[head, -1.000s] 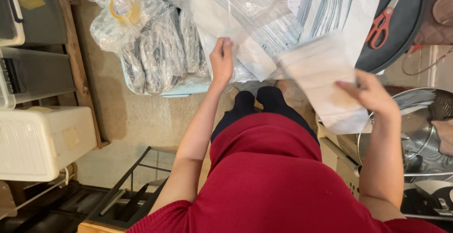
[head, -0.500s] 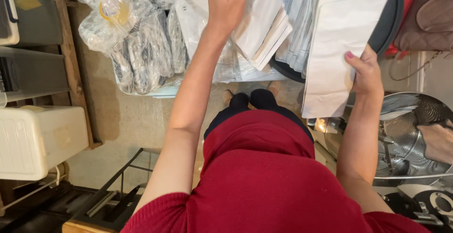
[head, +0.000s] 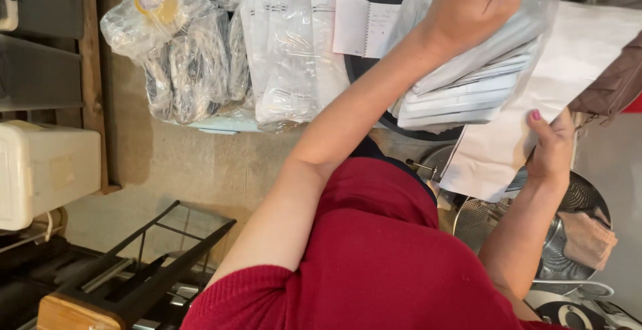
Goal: Sorting, stacking, and taping plastic bags for packaging
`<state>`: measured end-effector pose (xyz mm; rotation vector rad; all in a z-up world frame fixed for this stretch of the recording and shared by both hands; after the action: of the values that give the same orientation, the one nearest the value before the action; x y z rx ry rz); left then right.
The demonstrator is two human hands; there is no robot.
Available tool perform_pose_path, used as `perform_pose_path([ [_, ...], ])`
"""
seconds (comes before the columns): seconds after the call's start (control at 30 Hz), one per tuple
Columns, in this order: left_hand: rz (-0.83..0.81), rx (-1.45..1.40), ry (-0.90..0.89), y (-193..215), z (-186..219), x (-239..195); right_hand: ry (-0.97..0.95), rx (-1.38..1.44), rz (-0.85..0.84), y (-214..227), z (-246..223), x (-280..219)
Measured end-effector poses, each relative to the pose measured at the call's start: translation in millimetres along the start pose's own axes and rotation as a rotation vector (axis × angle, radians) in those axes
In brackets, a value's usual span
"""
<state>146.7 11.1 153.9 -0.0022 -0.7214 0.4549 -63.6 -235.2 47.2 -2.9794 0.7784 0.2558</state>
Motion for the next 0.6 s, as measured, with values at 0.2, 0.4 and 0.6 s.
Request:
perform_pose_path([
  [0.2, -0.116, 0.055, 0.121, 45, -16, -49, 0.01, -0.075, -0.031, -6, 10, 21],
  [0.4, -0.584, 0.36, 0.284, 102, -68, -122, -0.121, -0.145, 0.072, 30, 74, 34],
  [0.6, -0.751, 0.311, 0.597, 120, -83, -133, -0.136, -0.117, 0.162, 42, 100, 29],
])
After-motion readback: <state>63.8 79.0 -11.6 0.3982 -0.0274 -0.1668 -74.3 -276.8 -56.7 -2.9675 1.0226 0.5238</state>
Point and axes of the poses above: each hand's wrist, its own x-axis towards the middle knuckle, its own y-axis out of the back of the hand, z = x × y, the point moved 10 cm from there along x, towards the middle knuckle, and after that the axes turned 14 degrees about z, right-handed, at the moved point
